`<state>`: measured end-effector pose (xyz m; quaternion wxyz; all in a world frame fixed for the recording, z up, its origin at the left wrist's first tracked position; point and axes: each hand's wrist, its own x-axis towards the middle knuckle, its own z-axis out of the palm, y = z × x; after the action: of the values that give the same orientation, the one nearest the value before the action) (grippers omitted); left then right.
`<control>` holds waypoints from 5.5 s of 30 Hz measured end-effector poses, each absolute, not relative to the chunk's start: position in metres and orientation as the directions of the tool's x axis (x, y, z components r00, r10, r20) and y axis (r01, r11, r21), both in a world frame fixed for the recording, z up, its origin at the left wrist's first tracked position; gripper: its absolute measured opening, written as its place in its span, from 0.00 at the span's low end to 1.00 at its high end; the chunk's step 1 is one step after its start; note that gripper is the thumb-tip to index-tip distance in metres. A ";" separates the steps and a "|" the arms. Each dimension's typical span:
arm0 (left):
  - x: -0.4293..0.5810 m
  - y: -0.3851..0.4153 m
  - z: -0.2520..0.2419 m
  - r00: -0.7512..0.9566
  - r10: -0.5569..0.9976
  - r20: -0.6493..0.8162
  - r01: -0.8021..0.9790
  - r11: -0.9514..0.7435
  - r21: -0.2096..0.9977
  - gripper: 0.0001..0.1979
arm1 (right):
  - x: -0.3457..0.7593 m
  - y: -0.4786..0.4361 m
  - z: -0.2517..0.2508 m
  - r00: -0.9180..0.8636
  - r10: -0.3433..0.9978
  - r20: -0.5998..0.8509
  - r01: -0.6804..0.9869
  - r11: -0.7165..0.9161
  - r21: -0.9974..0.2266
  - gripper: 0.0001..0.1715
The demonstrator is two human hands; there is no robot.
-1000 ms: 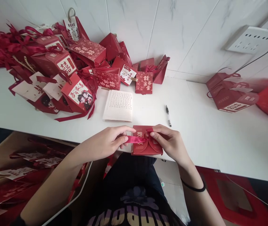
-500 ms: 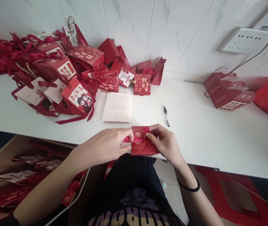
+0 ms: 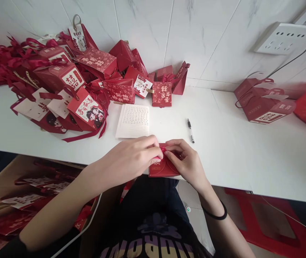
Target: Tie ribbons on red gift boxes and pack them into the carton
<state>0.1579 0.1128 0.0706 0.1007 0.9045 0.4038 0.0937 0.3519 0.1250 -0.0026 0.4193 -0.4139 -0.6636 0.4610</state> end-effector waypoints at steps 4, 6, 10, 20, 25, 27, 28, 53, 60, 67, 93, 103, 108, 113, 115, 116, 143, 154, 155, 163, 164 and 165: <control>0.166 0.124 0.077 0.660 0.750 0.048 0.698 -0.635 0.331 0.09 | 0.352 0.125 0.002 -0.333 0.926 0.181 0.202 0.257 -0.945 0.07; 0.170 0.130 0.080 0.658 0.751 0.047 0.692 -0.629 0.354 0.08 | 0.352 0.124 0.003 -0.351 0.918 0.186 0.214 0.272 -0.938 0.07; 0.174 0.143 0.083 0.704 0.709 0.044 0.644 -0.663 0.380 0.09 | 0.353 0.124 0.001 -0.360 0.909 0.211 0.219 0.303 -0.928 0.06; 0.170 0.174 0.067 0.627 0.779 0.001 0.614 -0.495 0.615 0.05 | 0.353 0.125 -0.008 -0.315 0.941 0.125 -0.023 0.124 -0.992 0.07; 0.164 0.178 0.041 0.611 0.791 0.034 0.574 -0.473 0.669 0.04 | 0.353 0.125 -0.008 -0.313 0.943 0.115 -0.039 0.108 -0.993 0.09; 0.165 0.175 0.031 0.602 0.794 0.086 0.548 -0.489 0.679 0.05 | 0.353 0.125 -0.008 -0.292 0.949 0.119 -0.027 0.116 -0.993 0.10; 0.165 0.172 0.026 0.588 0.801 0.115 0.536 -0.492 0.686 0.05 | 0.353 0.125 -0.008 -0.280 0.952 0.122 -0.019 0.122 -0.992 0.10; 0.186 0.109 -0.007 0.213 0.937 0.278 0.566 -0.350 0.746 0.06 | 0.355 0.122 -0.003 -0.256 0.949 0.186 0.203 0.241 -0.949 0.06; 0.185 0.109 -0.008 0.244 0.931 0.273 0.557 -0.365 0.746 0.07 | 0.359 0.125 -0.002 -0.287 0.940 0.184 0.221 0.252 -0.942 0.04; 0.186 0.112 -0.009 0.250 0.943 0.221 0.484 -0.319 0.815 0.12 | 0.366 0.127 0.000 -0.347 0.925 0.156 0.211 0.240 -0.948 0.05; 0.189 0.116 -0.009 0.230 0.965 0.127 0.345 -0.203 0.916 0.17 | 0.371 0.108 -0.007 -0.336 0.728 0.597 0.532 0.670 -0.517 0.07; 0.184 0.115 -0.007 0.280 0.952 0.121 0.316 -0.211 0.925 0.21 | 0.368 0.107 -0.008 -0.369 0.722 0.585 0.605 0.665 -0.439 0.04; 0.181 0.115 -0.006 0.308 0.943 0.124 0.314 -0.224 0.923 0.21 | 0.368 0.110 -0.002 -0.451 0.645 0.617 0.623 0.722 -0.300 0.06; 0.177 0.115 0.000 0.277 0.942 0.187 0.435 -0.297 0.850 0.21 | 0.373 0.110 0.003 -0.565 0.556 0.610 0.645 0.758 -0.094 0.10; 0.174 0.114 0.002 0.275 0.940 0.203 0.497 -0.319 0.807 0.22 | 0.377 0.110 0.004 -0.591 0.550 0.590 0.649 0.758 -0.056 0.13; 0.173 0.114 0.003 0.278 0.938 0.208 0.524 -0.329 0.786 0.22 | 0.379 0.110 0.005 -0.600 0.548 0.583 0.651 0.758 -0.043 0.14; 0.180 0.087 -0.008 0.255 0.905 0.342 0.565 -0.426 0.706 0.08 | 0.361 0.087 0.008 -0.153 0.988 -0.024 0.634 0.080 -0.770 0.20; 0.185 0.088 -0.013 0.074 0.958 0.277 0.603 -0.264 0.753 0.08 | 0.371 0.097 0.011 -0.195 0.958 -0.210 0.541 -0.074 -0.838 0.18; 0.185 0.088 -0.013 0.065 0.962 0.267 0.601 -0.251 0.759 0.09 | 0.370 0.097 0.011 -0.191 0.960 -0.205 0.544 -0.070 -0.836 0.19; 0.186 0.092 -0.013 0.045 0.981 0.187 0.529 -0.182 0.829 0.12 | 0.363 0.091 0.011 -0.169 0.973 -0.157 0.591 -0.028 -0.806 0.24; 0.187 0.093 -0.013 0.044 0.982 0.183 0.528 -0.178 0.830 0.12 | 0.364 0.092 0.011 -0.178 0.969 -0.171 0.580 -0.037 -0.814 0.23; 0.187 0.094 -0.012 0.043 0.983 0.178 0.526 -0.173 0.833 0.12 | 0.365 0.093 0.010 -0.190 0.964 -0.185 0.566 -0.047 -0.823 0.22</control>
<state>0.1868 0.0937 -0.0123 0.2937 0.6598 0.5719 0.3892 0.3650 0.0934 0.0100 0.2380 -0.5901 -0.6481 0.4184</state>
